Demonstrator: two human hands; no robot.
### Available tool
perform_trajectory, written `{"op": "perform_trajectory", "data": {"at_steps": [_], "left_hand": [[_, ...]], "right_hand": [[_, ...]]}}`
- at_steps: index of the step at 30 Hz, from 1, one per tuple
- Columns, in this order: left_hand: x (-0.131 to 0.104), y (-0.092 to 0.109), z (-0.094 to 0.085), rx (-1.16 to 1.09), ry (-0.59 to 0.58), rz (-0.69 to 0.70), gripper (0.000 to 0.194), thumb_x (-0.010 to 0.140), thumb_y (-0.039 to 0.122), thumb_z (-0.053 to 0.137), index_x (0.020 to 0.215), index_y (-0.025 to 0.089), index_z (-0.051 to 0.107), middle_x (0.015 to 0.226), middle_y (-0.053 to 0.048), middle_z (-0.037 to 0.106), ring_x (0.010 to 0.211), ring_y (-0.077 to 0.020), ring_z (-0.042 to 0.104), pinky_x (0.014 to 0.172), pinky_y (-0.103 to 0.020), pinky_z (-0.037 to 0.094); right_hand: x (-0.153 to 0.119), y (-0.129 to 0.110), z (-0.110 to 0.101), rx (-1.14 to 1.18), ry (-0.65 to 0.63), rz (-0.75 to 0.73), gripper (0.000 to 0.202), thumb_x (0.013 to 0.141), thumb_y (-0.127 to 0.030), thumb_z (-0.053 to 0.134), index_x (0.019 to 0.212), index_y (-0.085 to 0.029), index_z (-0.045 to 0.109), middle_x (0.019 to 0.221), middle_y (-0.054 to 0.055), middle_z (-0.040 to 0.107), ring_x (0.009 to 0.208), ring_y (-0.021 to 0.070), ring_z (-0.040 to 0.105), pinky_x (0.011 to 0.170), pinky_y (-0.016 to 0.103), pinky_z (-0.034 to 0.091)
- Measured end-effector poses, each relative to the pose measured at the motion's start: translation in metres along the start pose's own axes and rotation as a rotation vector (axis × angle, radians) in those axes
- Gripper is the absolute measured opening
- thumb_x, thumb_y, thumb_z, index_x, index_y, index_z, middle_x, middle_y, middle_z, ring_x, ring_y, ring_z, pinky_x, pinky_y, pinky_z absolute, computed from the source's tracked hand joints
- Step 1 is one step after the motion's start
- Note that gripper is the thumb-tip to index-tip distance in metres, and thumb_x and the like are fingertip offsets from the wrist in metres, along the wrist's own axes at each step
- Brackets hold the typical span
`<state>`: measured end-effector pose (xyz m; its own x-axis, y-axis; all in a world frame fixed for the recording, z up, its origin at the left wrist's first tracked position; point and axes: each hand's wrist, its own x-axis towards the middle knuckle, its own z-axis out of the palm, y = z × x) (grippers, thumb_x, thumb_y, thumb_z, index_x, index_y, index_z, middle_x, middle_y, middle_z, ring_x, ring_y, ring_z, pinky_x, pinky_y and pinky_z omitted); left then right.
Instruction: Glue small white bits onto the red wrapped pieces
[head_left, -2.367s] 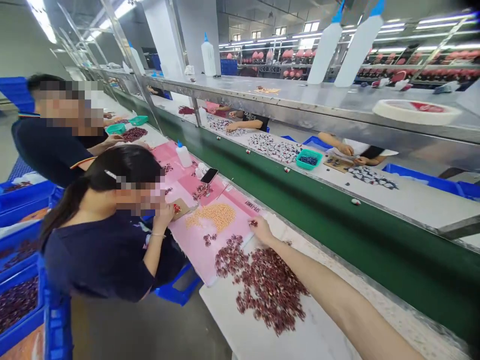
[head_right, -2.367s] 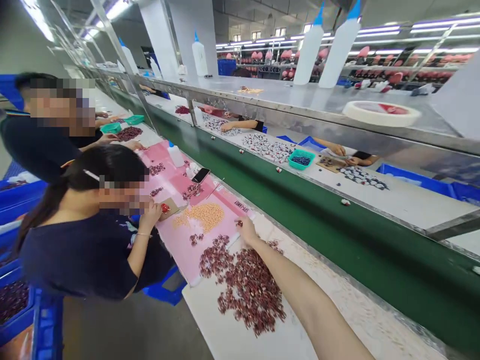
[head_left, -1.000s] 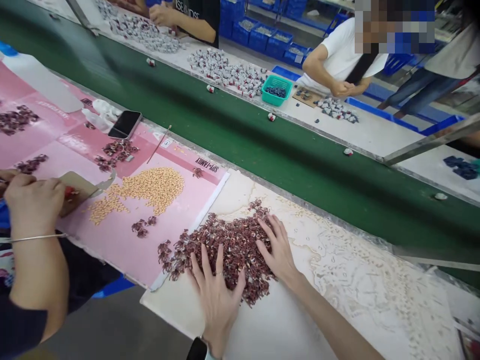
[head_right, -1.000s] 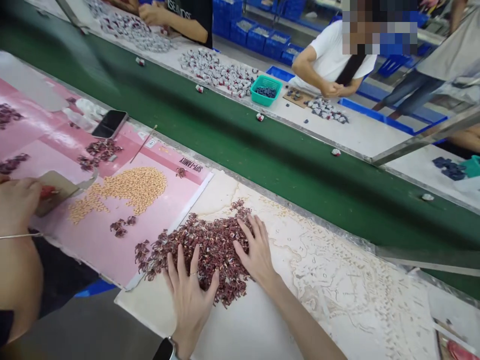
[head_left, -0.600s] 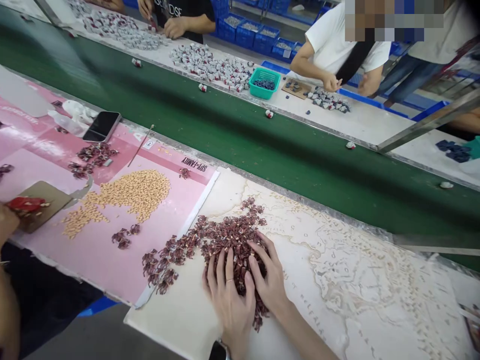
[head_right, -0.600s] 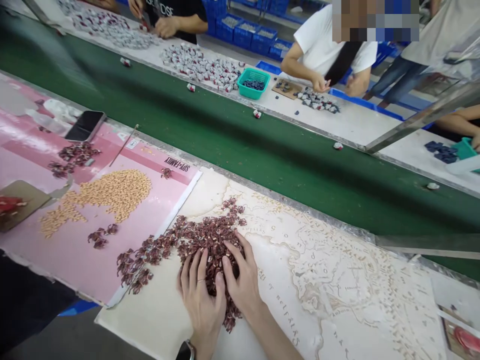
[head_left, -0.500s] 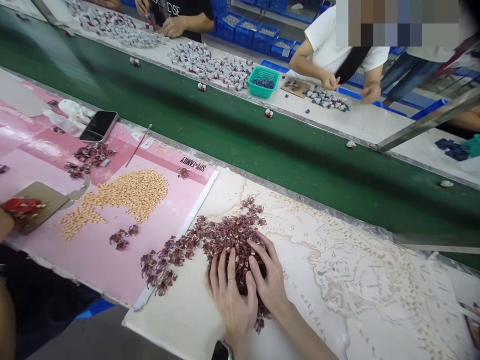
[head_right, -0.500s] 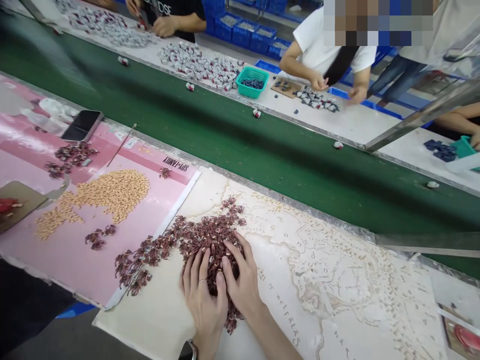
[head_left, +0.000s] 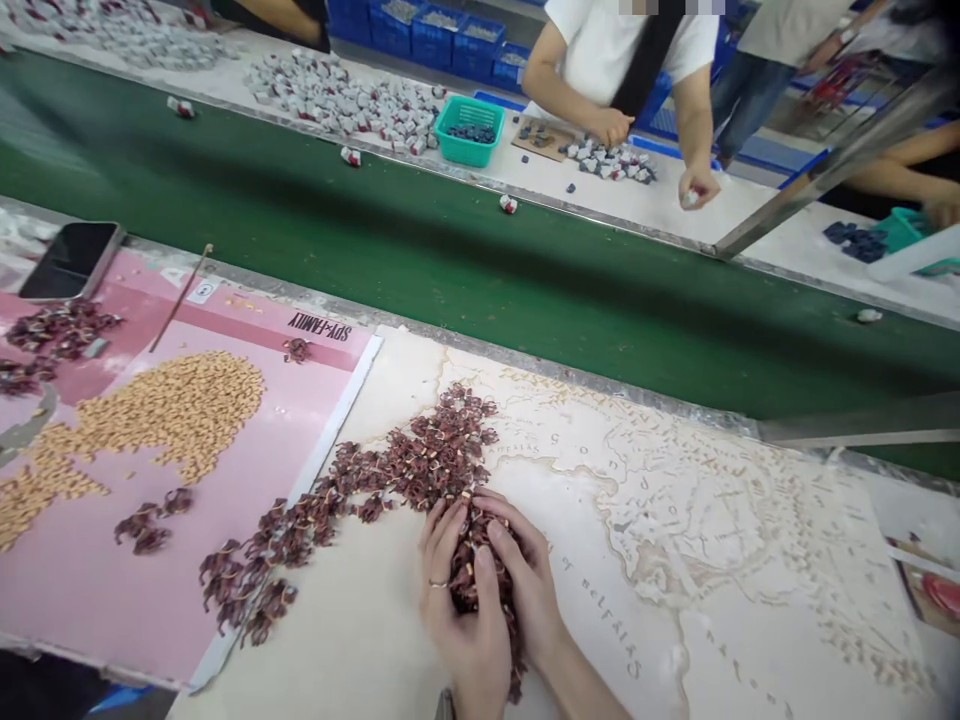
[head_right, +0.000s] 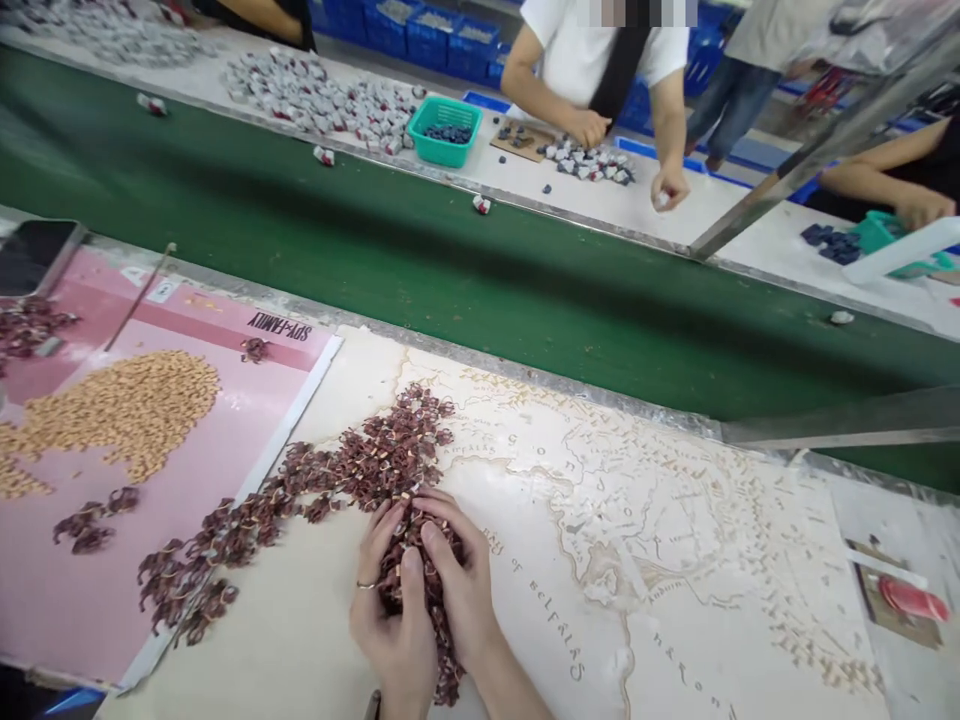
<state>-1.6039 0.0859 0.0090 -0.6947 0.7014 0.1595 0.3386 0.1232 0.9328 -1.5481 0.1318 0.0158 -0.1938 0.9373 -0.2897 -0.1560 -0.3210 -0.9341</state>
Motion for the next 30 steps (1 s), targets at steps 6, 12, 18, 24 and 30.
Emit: {"op": "perform_trajectory", "data": {"at_steps": [6, 12, 18, 24, 30], "left_hand": [[-0.009, 0.025, 0.016, 0.007, 0.001, -0.016, 0.026, 0.099, 0.021, 0.055, 0.123, 0.026, 0.065, 0.139, -0.002, 0.062, 0.137, -0.0119, 0.054, 0.116, -0.022, 0.045], [-0.053, 0.077, 0.076, -0.031, -0.117, 0.026, 0.024, 0.098, 0.025, 0.056, 0.119, 0.024, 0.069, 0.137, -0.005, 0.064, 0.133, -0.0169, 0.058, 0.116, -0.031, 0.047], [-0.191, 0.154, 0.165, -0.173, -0.292, 0.074, 0.025, 0.098, 0.026, 0.057, 0.119, 0.027, 0.069, 0.138, -0.003, 0.063, 0.133, -0.0162, 0.059, 0.112, -0.028, 0.051], [-0.426, 0.254, 0.261, -0.282, -0.441, -0.016, 0.021, 0.099, 0.033, 0.058, 0.113, 0.030, 0.072, 0.129, 0.002, 0.069, 0.126, -0.0121, 0.062, 0.109, -0.022, 0.050], [-0.636, 0.324, 0.326, -0.347, -0.688, -0.060, 0.018, 0.098, 0.032, 0.060, 0.109, 0.029, 0.074, 0.124, 0.002, 0.071, 0.125, -0.0124, 0.063, 0.108, -0.021, 0.050]], "right_hand": [[-0.006, -0.019, -0.017, 0.108, 0.068, 0.006, 0.023, 0.092, -0.045, 0.071, 0.102, -0.028, 0.082, 0.119, 0.006, 0.075, 0.117, 0.0288, 0.067, 0.107, 0.045, 0.055], [-0.023, -0.055, -0.101, 0.179, 0.202, -0.060, 0.020, 0.091, -0.045, 0.073, 0.096, -0.028, 0.082, 0.117, 0.007, 0.076, 0.117, 0.0296, 0.067, 0.109, 0.046, 0.052], [-0.099, -0.096, -0.265, 0.224, 0.392, -0.156, 0.022, 0.089, -0.048, 0.074, 0.092, -0.027, 0.082, 0.115, 0.008, 0.076, 0.114, 0.0304, 0.068, 0.106, 0.046, 0.055], [-0.248, -0.119, -0.488, 0.202, 0.676, -0.238, 0.031, 0.089, -0.056, 0.073, 0.092, -0.027, 0.083, 0.115, 0.011, 0.076, 0.112, 0.0320, 0.070, 0.100, 0.045, 0.059], [-0.394, -0.142, -0.672, 0.213, 0.949, -0.216, 0.033, 0.091, -0.054, 0.071, 0.091, -0.023, 0.083, 0.119, 0.013, 0.075, 0.113, 0.0309, 0.070, 0.098, 0.039, 0.059]]}}
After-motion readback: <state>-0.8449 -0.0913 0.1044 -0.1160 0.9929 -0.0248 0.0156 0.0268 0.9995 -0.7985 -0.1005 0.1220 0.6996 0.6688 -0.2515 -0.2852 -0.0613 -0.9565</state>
